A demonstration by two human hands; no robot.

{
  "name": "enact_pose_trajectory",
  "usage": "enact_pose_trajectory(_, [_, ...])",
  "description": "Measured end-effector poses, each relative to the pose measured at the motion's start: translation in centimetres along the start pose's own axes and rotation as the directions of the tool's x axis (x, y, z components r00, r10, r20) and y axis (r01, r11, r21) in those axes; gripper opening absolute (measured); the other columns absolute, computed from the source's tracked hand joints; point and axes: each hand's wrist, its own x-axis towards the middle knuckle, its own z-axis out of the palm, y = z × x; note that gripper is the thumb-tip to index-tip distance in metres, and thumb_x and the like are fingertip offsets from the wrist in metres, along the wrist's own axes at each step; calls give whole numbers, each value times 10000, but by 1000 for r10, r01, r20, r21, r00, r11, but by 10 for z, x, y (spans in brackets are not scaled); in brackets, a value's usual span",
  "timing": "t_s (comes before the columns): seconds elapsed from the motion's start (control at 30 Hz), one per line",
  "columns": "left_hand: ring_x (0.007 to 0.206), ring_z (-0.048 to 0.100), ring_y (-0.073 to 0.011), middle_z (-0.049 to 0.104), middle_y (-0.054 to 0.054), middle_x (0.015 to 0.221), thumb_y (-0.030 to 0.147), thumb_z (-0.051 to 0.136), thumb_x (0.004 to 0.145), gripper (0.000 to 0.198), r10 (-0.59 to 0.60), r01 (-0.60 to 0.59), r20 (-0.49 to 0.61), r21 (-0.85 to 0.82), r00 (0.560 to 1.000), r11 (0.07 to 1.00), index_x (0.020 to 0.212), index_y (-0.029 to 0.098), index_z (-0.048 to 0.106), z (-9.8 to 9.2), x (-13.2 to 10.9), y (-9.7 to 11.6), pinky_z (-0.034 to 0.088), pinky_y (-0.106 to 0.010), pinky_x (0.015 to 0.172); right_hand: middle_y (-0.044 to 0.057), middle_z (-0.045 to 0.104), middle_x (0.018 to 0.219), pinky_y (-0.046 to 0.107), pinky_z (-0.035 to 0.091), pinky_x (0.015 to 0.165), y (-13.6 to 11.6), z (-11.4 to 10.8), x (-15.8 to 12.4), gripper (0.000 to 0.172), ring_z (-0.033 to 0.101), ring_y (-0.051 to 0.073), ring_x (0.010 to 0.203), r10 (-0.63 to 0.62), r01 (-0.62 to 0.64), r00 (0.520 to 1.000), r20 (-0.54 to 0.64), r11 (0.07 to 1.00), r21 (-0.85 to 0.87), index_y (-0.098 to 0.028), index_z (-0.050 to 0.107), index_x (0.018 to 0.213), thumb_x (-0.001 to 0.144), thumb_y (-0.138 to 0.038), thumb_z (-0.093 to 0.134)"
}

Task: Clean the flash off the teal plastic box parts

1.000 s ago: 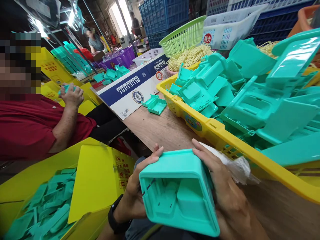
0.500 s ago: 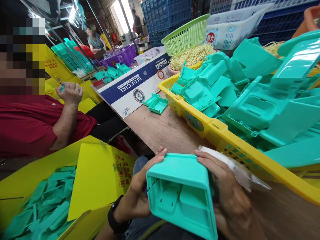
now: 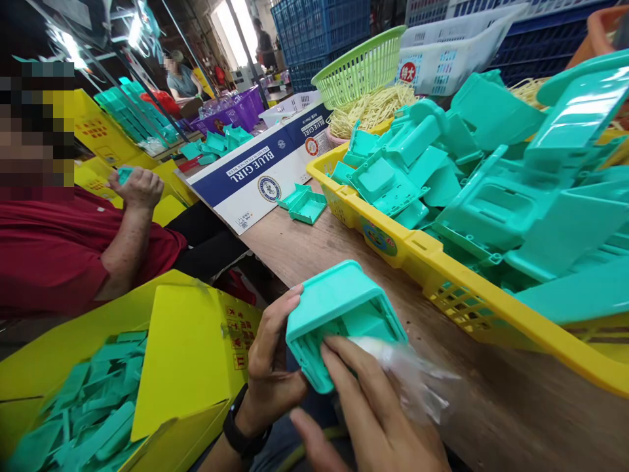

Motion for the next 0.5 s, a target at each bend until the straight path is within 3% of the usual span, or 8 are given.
enact_pose_trajectory(0.07, [1442, 613, -224, 627, -155, 1522, 223, 746, 966, 621, -20, 20, -29, 2, 999, 1000, 1543, 166, 522, 2, 0, 2, 527, -318, 1230, 153, 668, 1460, 386, 495, 988, -5, 10, 10, 491, 655, 276, 1242, -6, 10, 999, 44, 996, -91, -73, 627, 1435, 1089, -413, 547])
enact_pose_trajectory(0.17, [1439, 614, -208, 629, -144, 1522, 215, 724, 982, 577, 6, -7, -67, -3, 998, 1000, 1527, 171, 540, 5, 0, 3, 523, -298, 1229, 124, 687, 1417, 418, 457, 911, -9, 19, 15, 360, 661, 321, 1184, -7, 25, 993, 117, 987, -156, -171, 693, 1349, 1089, -307, 484])
enact_pose_trajectory(0.33, [1455, 591, -190, 621, -125, 1528, 236, 824, 921, 668, 60, -60, -114, 2, 992, 998, 1520, 163, 538, 12, -3, 3, 488, -267, 1253, 102, 701, 1278, 447, 406, 862, -17, 25, 19, 252, 594, 342, 993, 164, -160, 986, 42, 982, -97, -231, 700, 1138, 1069, -265, 460])
enact_pose_trajectory(0.5, [1420, 617, -223, 629, -142, 1499, 254, 814, 927, 646, 35, -31, -148, 30, 988, 999, 1507, 161, 544, 14, -7, 3, 544, -321, 1210, 89, 714, 1244, 452, 399, 877, -24, 30, 24, 234, 574, 323, 949, 166, -165, 986, -1, 980, -108, -211, 647, 1171, 991, -154, 509])
